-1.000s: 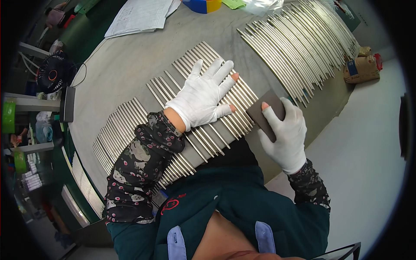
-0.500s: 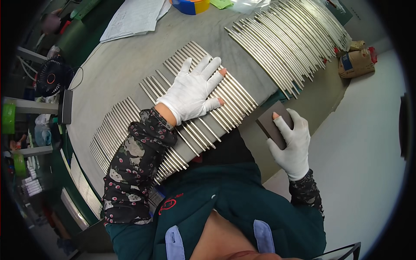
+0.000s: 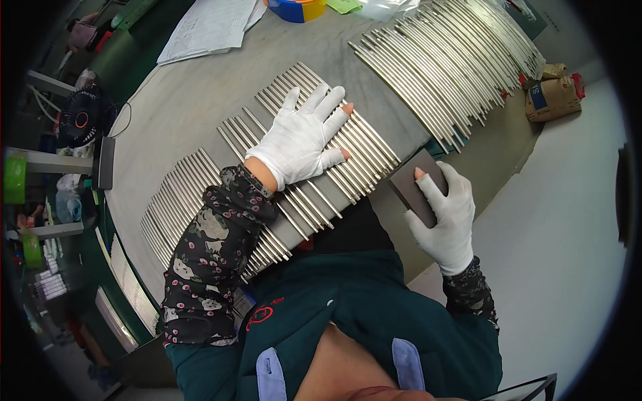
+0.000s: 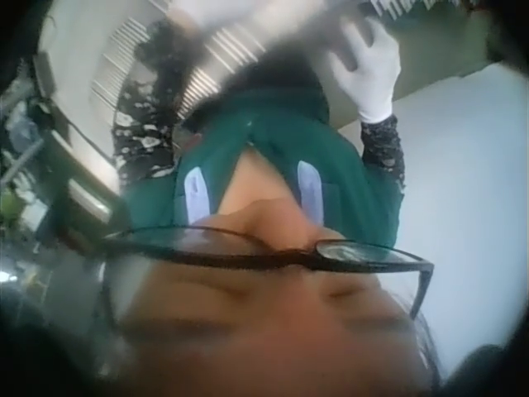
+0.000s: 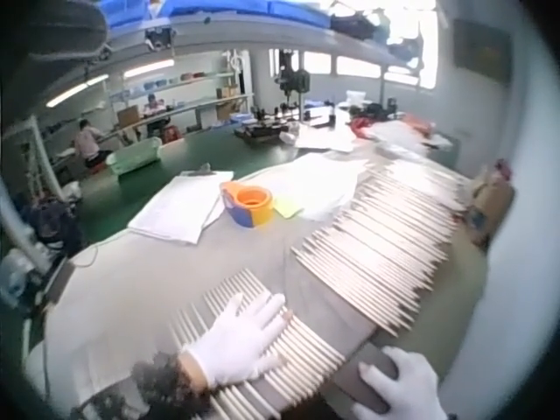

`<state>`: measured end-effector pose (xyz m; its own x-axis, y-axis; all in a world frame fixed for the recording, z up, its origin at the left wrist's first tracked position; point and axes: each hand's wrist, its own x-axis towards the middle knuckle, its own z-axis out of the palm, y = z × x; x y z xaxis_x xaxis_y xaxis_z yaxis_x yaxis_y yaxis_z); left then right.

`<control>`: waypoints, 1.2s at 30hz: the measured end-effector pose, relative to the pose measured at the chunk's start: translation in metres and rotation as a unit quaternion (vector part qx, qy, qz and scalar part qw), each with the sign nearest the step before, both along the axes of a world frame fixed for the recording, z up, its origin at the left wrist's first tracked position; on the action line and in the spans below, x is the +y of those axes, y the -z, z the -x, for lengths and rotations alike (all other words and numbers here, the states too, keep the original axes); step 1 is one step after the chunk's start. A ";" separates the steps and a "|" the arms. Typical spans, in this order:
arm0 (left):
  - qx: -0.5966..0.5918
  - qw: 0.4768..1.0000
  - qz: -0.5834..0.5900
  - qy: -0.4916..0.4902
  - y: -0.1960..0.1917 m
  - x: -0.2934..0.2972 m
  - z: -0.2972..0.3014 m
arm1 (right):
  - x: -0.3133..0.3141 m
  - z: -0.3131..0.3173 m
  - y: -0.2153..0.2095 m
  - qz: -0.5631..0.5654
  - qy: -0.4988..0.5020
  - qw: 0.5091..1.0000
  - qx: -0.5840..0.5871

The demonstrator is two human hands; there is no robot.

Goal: Sanding the ends of a row of aligned metal rods using a sanding block on a workbench.

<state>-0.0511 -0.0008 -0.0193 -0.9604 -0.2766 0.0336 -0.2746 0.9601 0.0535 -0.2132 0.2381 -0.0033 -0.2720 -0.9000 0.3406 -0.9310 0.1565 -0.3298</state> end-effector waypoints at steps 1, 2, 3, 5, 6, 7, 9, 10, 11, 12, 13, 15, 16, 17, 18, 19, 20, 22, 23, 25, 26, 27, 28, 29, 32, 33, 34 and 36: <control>0.002 1.000 0.003 0.001 0.000 0.000 -0.002 | -0.001 -0.001 0.000 0.001 -0.006 1.000 -0.001; 0.003 1.000 0.006 0.003 0.000 0.000 -0.004 | -0.003 -0.001 0.000 0.001 -0.008 1.000 -0.003; 0.003 1.000 0.005 0.003 0.000 0.001 -0.005 | -0.005 -0.002 -0.001 0.001 -0.010 1.000 0.002; 0.011 1.000 0.002 0.004 0.000 0.001 -0.005 | -0.009 -0.003 -0.001 0.000 -0.013 1.000 0.006; 0.010 1.000 0.001 0.003 -0.001 0.002 -0.006 | -0.012 -0.004 -0.001 0.003 -0.017 1.000 0.014; 0.010 1.000 0.000 0.003 -0.003 0.002 -0.006 | -0.015 -0.005 0.000 0.007 -0.021 1.000 0.022; 0.010 1.000 -0.003 0.002 -0.002 0.003 -0.006 | -0.024 -0.009 -0.002 -0.006 -0.026 0.999 0.037; 0.013 1.000 0.001 0.002 -0.002 0.003 -0.006 | -0.030 -0.012 -0.002 -0.018 -0.029 0.998 0.053; 0.015 1.000 0.004 0.002 -0.001 0.003 -0.006 | -0.038 -0.015 -0.002 -0.013 -0.026 0.997 0.069; 0.014 1.000 0.001 0.002 0.001 0.002 -0.006 | -0.051 -0.019 0.000 -0.016 -0.026 0.997 0.068; 0.022 1.000 0.009 0.003 -0.001 0.003 -0.005 | -0.063 -0.022 -0.001 -0.011 -0.022 0.996 0.081; 0.030 0.999 0.018 0.003 -0.001 0.003 -0.005 | -0.069 -0.024 -0.001 -0.004 -0.023 0.995 0.097; 0.028 0.999 0.017 0.003 -0.001 0.003 -0.005 | -0.064 -0.022 -0.003 -0.003 -0.025 0.995 0.098; 0.027 0.999 0.016 0.003 -0.001 0.002 -0.005 | -0.051 -0.018 -0.006 -0.016 -0.028 0.996 0.086; 0.030 0.999 0.016 0.000 -0.002 0.002 -0.005 | -0.035 -0.014 -0.009 -0.030 -0.034 0.996 0.076; 0.026 0.999 0.019 0.000 0.001 0.002 -0.003 | -0.018 -0.010 -0.009 -0.037 -0.026 0.996 0.071; 0.021 1.000 0.022 0.001 0.003 0.001 -0.002 | -0.004 -0.008 -0.012 -0.065 -0.019 0.995 0.078; 0.013 1.000 0.006 0.003 -0.003 0.000 0.001 | 0.012 -0.004 -0.009 -0.080 0.007 0.996 0.047; 0.003 1.000 -0.010 0.001 -0.005 -0.001 0.001 | 0.013 -0.005 -0.009 -0.080 0.009 0.996 0.048; 0.003 1.000 -0.008 0.009 -0.004 -0.003 0.008 | 0.014 -0.006 -0.010 -0.090 0.032 0.995 0.038; 0.001 1.000 -0.005 0.008 -0.002 -0.003 0.011 | 0.014 -0.008 -0.009 -0.090 0.040 0.994 0.039; 0.002 1.000 -0.007 0.005 -0.003 -0.004 0.011 | 0.010 -0.010 -0.008 -0.082 0.031 0.996 0.034; 0.003 1.000 -0.003 0.006 -0.004 -0.003 0.010 | 0.007 -0.011 -0.007 -0.073 0.022 0.997 0.028; -0.002 1.000 -0.004 0.003 -0.004 -0.002 0.009 | 0.004 -0.011 -0.006 -0.064 0.014 0.997 0.027; -0.006 1.000 -0.011 0.006 -0.002 -0.001 0.012 | -0.001 -0.010 -0.002 -0.041 0.005 0.999 0.034; -0.008 1.000 -0.007 0.002 -0.004 0.000 0.011 | -0.003 -0.011 -0.003 -0.039 0.004 0.999 0.032; -0.010 1.000 -0.004 -0.001 -0.005 0.001 0.009 | -0.006 -0.011 -0.003 -0.044 -0.002 0.999 0.028; -0.012 1.000 0.003 0.000 -0.006 0.001 0.007 | -0.006 -0.011 -0.004 -0.049 -0.007 0.998 0.025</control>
